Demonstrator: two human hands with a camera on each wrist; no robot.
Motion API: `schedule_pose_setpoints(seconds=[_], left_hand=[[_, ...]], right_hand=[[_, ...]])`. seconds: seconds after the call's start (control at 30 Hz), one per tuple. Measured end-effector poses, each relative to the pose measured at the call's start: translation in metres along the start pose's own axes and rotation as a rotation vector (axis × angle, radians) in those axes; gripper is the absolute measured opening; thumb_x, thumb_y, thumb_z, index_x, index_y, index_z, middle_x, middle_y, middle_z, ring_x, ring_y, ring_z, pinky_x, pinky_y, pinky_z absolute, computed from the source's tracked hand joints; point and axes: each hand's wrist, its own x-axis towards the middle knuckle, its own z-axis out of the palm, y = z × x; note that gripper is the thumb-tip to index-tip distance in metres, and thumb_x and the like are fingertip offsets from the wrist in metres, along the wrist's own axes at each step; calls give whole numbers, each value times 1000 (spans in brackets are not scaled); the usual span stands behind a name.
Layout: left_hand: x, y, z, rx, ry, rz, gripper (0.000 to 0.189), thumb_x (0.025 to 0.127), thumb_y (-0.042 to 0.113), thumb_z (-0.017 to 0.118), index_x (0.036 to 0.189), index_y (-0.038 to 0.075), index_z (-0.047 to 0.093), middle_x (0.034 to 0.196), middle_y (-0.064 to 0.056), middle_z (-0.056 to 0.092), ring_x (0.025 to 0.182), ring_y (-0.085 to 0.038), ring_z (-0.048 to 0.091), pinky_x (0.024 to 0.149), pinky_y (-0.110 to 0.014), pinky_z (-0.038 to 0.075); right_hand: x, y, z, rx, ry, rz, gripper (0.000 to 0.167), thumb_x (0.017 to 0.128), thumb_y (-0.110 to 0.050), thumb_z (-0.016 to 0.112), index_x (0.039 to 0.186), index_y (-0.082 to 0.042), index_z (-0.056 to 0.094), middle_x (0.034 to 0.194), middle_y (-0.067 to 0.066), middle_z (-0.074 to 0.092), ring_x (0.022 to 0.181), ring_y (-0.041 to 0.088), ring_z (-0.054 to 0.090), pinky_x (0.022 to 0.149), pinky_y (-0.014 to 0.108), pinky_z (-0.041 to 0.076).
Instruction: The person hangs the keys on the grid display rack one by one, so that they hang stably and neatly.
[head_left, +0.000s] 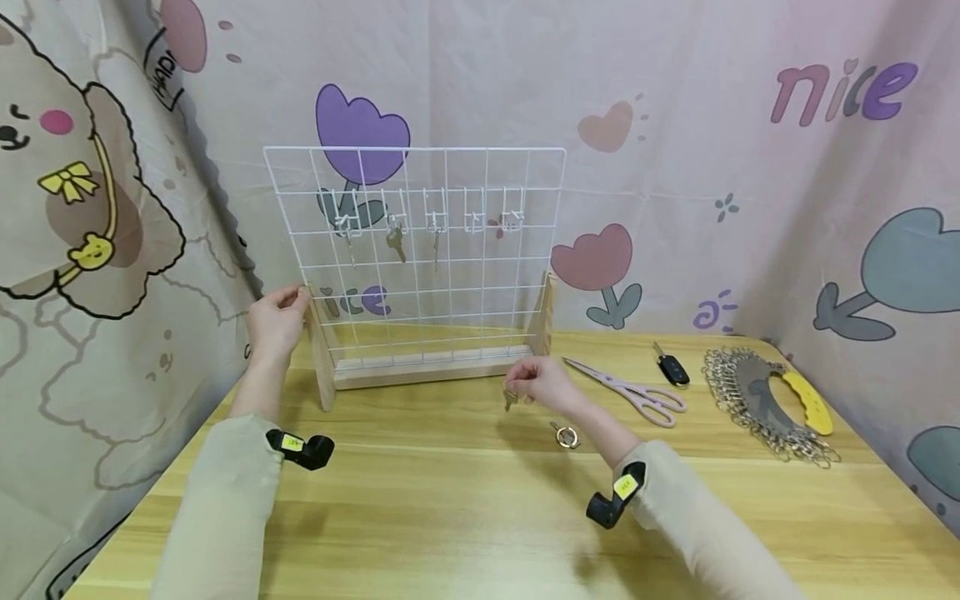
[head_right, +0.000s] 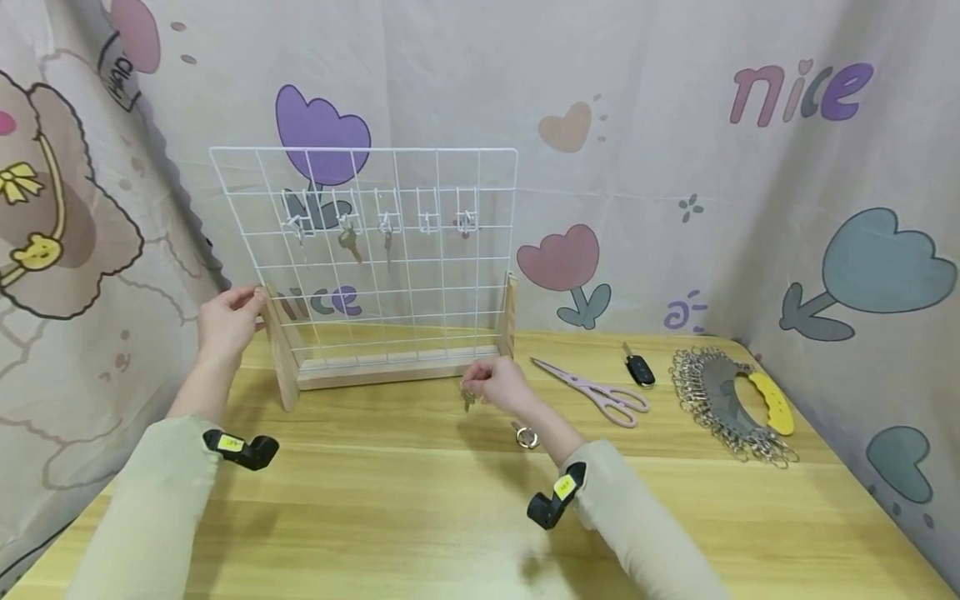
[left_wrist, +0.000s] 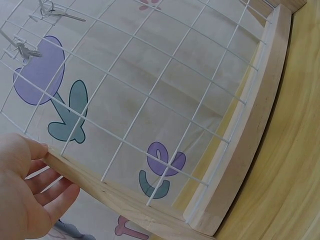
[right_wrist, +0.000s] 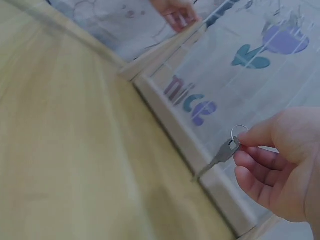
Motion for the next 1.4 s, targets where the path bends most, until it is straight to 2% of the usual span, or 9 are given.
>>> schedule_pose_setpoints(seconds=[0.2, 0.5, 0.63, 0.77, 1.0, 1.23, 1.4], left_hand=[[2, 3, -1, -5, 10, 2, 43, 97, 27, 44, 134, 5, 49, 123, -15, 54, 92, -9, 50, 74, -14, 48], [4, 6, -2, -23, 15, 9, 43, 97, 25, 44, 134, 4, 48, 124, -16, 53, 91, -8, 50, 76, -16, 48], [4, 7, -2, -16, 14, 16, 43, 97, 26, 44, 134, 3, 47, 125, -16, 53, 93, -10, 50, 76, -15, 48], [4, 6, -2, 7, 24, 25, 43, 97, 27, 45, 134, 4, 49, 121, -15, 54, 88, -7, 49, 70, -12, 46], [2, 2, -2, 4, 21, 22, 43, 97, 27, 46, 134, 5, 49, 119, -14, 54, 89, -8, 51, 68, -10, 46], [2, -2, -1, 3, 16, 18, 43, 97, 27, 45, 134, 5, 48, 122, -15, 54, 94, -12, 52, 75, -15, 49], [1, -3, 0, 3, 7, 11, 44, 97, 27, 44, 135, 5, 47, 125, -16, 53, 103, -18, 52, 83, -21, 50]], right_hand=[[18, -32, -20, -14, -4, -7, 5, 85, 3, 60, 88, 5, 64, 70, 5, 58, 59, 15, 52, 50, 21, 46], [36, -76, -41, -50, 7, -82, 6, 87, 2, 59, 88, 5, 63, 69, 5, 58, 63, 19, 52, 54, 23, 48], [42, -88, -44, -24, 20, -94, 5, 88, 0, 59, 88, 5, 62, 70, 7, 58, 62, 19, 52, 54, 21, 47], [47, -100, -47, -5, 54, -80, 8, 89, -3, 59, 90, 4, 63, 70, 8, 58, 62, 18, 53, 56, 22, 49], [59, -121, -53, 15, 120, -102, 12, 90, -6, 60, 95, 5, 63, 73, 5, 58, 64, 13, 54, 61, 25, 52], [70, -139, -52, 86, 188, -107, 9, 89, -6, 61, 92, 2, 63, 72, 5, 57, 65, 13, 53, 62, 27, 53], [74, -150, -47, 156, 240, -120, 8, 88, -3, 61, 92, 4, 63, 72, 5, 59, 63, 11, 54, 56, 20, 50]])
